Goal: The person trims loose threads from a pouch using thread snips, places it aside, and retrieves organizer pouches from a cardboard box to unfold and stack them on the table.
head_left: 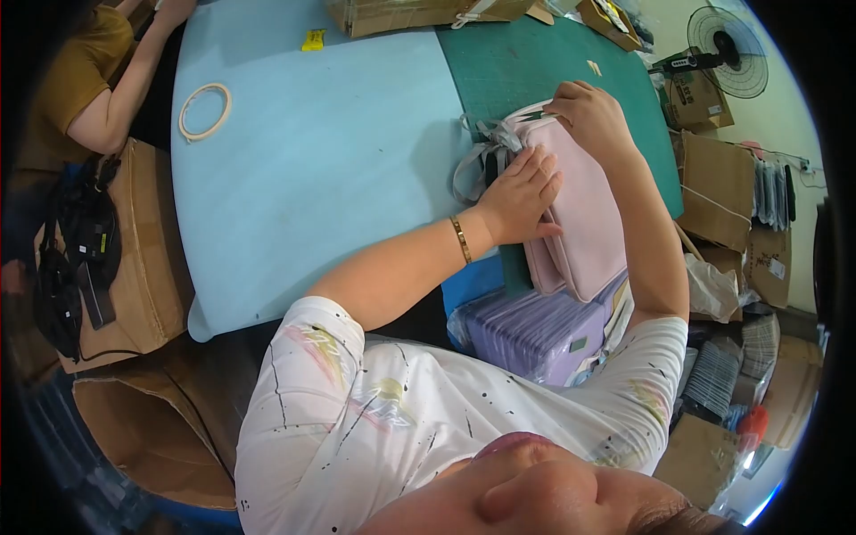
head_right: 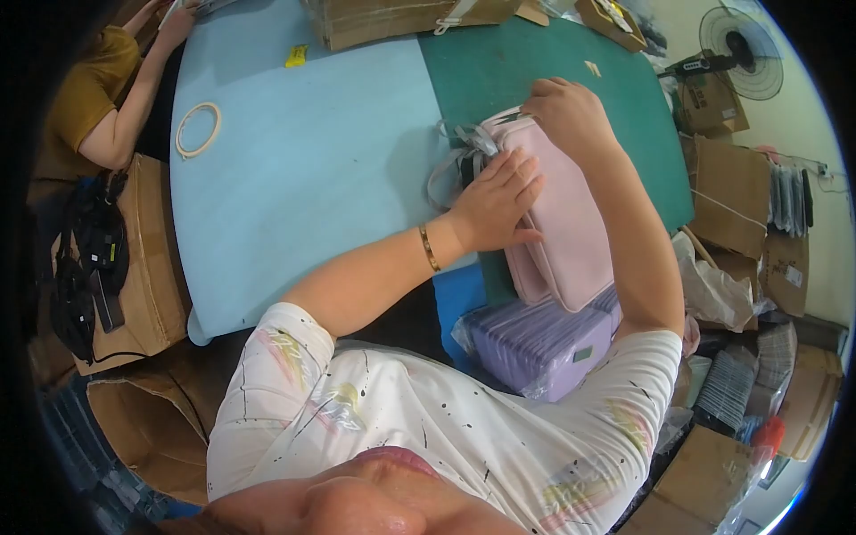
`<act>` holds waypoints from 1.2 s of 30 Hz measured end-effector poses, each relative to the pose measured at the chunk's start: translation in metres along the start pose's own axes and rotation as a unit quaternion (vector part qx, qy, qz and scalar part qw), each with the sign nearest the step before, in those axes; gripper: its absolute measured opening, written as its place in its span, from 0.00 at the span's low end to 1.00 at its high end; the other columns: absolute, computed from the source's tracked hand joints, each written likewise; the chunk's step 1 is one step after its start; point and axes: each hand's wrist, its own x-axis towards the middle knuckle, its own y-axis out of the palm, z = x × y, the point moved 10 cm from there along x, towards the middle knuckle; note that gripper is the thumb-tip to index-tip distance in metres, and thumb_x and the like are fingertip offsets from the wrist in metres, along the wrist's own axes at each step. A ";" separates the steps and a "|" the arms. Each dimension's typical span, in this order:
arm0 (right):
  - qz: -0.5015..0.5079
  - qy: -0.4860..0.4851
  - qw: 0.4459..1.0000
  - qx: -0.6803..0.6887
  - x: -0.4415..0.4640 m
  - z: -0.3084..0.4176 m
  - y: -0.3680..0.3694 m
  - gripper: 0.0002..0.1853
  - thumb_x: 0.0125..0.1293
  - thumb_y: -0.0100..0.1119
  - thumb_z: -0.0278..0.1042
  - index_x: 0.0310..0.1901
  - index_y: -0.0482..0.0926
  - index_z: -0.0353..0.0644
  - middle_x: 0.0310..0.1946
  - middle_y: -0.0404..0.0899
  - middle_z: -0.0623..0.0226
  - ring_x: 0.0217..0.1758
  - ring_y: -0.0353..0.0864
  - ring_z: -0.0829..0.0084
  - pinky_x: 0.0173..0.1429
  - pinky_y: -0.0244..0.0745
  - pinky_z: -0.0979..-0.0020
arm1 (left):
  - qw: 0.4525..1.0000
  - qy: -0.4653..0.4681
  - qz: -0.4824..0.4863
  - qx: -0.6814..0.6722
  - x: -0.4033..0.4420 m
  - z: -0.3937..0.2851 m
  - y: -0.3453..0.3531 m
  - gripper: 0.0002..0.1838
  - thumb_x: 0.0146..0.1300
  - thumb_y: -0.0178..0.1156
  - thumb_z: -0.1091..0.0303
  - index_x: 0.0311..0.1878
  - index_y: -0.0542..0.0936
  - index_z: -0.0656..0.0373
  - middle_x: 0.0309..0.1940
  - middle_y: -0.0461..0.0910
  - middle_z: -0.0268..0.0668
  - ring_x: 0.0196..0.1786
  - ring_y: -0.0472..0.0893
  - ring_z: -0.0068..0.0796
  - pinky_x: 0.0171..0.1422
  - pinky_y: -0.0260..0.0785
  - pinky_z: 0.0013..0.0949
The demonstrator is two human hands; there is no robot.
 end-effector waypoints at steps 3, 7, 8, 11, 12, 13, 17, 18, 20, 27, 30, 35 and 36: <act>-0.008 0.001 1.000 0.027 0.002 0.006 0.000 0.06 0.55 0.60 0.31 0.32 0.86 0.51 0.34 0.80 0.75 0.43 0.79 0.70 0.46 0.76 0.67 | 1.000 -0.001 -0.008 -0.005 0.000 0.000 -0.001 0.42 0.52 0.63 0.39 0.59 0.70 0.66 0.61 0.66 0.55 0.69 0.62 0.56 0.76 0.49 0.52; -0.003 -0.011 1.000 0.009 0.005 0.004 0.007 0.06 0.53 0.61 0.30 0.32 0.86 0.51 0.34 0.80 0.75 0.44 0.79 0.69 0.46 0.76 0.67 | 1.000 -0.004 -0.002 -0.007 0.000 0.001 0.000 0.42 0.52 0.63 0.39 0.60 0.70 0.66 0.62 0.66 0.55 0.69 0.62 0.56 0.76 0.48 0.52; -0.002 -0.014 1.000 0.001 0.005 0.001 0.007 0.06 0.53 0.62 0.30 0.32 0.86 0.51 0.34 0.80 0.75 0.44 0.79 0.69 0.46 0.76 0.67 | 1.000 -0.005 0.001 -0.007 0.000 0.001 0.001 0.42 0.52 0.63 0.39 0.60 0.70 0.66 0.62 0.66 0.55 0.69 0.62 0.56 0.76 0.48 0.52; 0.010 0.019 1.000 0.005 0.002 -0.015 0.009 0.06 0.53 0.61 0.30 0.32 0.86 0.50 0.34 0.80 0.75 0.44 0.80 0.69 0.46 0.76 0.67 | 1.000 -0.012 0.020 -0.011 0.001 0.002 0.004 0.42 0.52 0.63 0.39 0.60 0.70 0.66 0.62 0.66 0.55 0.69 0.61 0.57 0.76 0.47 0.52; 0.006 0.020 0.999 0.027 0.003 -0.014 0.008 0.06 0.53 0.62 0.29 0.32 0.86 0.50 0.34 0.80 0.75 0.44 0.79 0.69 0.46 0.76 0.67 | 1.000 -0.013 0.021 -0.013 0.001 0.002 0.003 0.42 0.53 0.62 0.39 0.60 0.70 0.66 0.63 0.66 0.56 0.69 0.61 0.57 0.76 0.47 0.52; 0.002 0.019 0.999 0.050 0.003 -0.010 0.006 0.06 0.53 0.63 0.28 0.33 0.86 0.49 0.34 0.80 0.75 0.43 0.79 0.69 0.45 0.76 0.66 | 1.000 -0.014 0.022 -0.013 0.001 0.003 0.003 0.42 0.53 0.62 0.39 0.60 0.70 0.65 0.63 0.66 0.56 0.70 0.61 0.57 0.77 0.46 0.52; -0.004 -0.012 0.998 0.057 0.006 -0.002 0.011 0.06 0.53 0.64 0.28 0.33 0.86 0.49 0.34 0.80 0.74 0.41 0.80 0.69 0.43 0.76 0.66 | 0.999 -0.019 0.029 -0.011 0.001 0.003 0.005 0.42 0.54 0.61 0.39 0.61 0.69 0.65 0.63 0.65 0.56 0.70 0.60 0.57 0.77 0.45 0.52; -0.004 -0.009 0.999 0.034 0.007 -0.007 0.012 0.06 0.53 0.64 0.29 0.33 0.86 0.50 0.34 0.80 0.74 0.42 0.80 0.68 0.44 0.76 0.66 | 0.999 -0.020 0.033 -0.010 0.001 0.003 0.005 0.42 0.54 0.61 0.38 0.61 0.69 0.65 0.63 0.65 0.56 0.70 0.60 0.57 0.77 0.44 0.52; -0.002 -0.003 1.000 -0.014 0.006 -0.020 0.013 0.06 0.54 0.62 0.31 0.33 0.86 0.52 0.35 0.80 0.74 0.43 0.80 0.67 0.45 0.76 0.66 | 0.999 -0.022 0.040 -0.010 0.001 0.004 0.007 0.42 0.54 0.61 0.38 0.61 0.69 0.65 0.63 0.65 0.56 0.71 0.59 0.57 0.78 0.44 0.52; -0.112 0.263 0.921 0.264 -0.082 -0.033 -0.034 0.07 0.60 0.65 0.30 0.39 0.82 0.39 0.31 0.77 0.64 0.34 0.78 0.70 0.41 0.71 0.73 | 0.999 -0.026 0.031 -0.003 0.002 0.004 0.005 0.43 0.53 0.61 0.38 0.62 0.70 0.66 0.65 0.65 0.54 0.72 0.58 0.57 0.78 0.44 0.52; -0.219 0.377 0.848 0.301 -0.174 -0.016 -0.037 0.06 0.63 0.64 0.27 0.40 0.80 0.36 0.32 0.78 0.68 0.34 0.75 0.77 0.41 0.69 0.76 | 0.999 -0.025 0.017 -0.014 0.003 0.001 0.001 0.42 0.54 0.62 0.39 0.61 0.71 0.65 0.65 0.65 0.53 0.72 0.58 0.57 0.77 0.45 0.51; -0.435 0.547 0.604 0.383 -0.390 -0.012 0.057 0.06 0.67 0.61 0.31 0.43 0.78 0.41 0.30 0.75 0.77 0.33 0.72 0.85 0.39 0.68 0.82 | 0.998 0.020 0.025 0.045 -0.002 -0.028 -0.008 0.38 0.54 0.64 0.45 0.62 0.72 0.63 0.66 0.64 0.51 0.70 0.60 0.56 0.74 0.52 0.50; -0.460 0.560 0.554 0.409 -0.416 -0.009 0.073 0.06 0.68 0.61 0.32 0.43 0.78 0.43 0.29 0.74 0.79 0.32 0.72 0.87 0.38 0.68 0.83 | 0.998 0.034 0.038 0.043 -0.004 -0.037 -0.008 0.37 0.54 0.65 0.47 0.62 0.72 0.62 0.66 0.64 0.51 0.70 0.61 0.56 0.74 0.53 0.50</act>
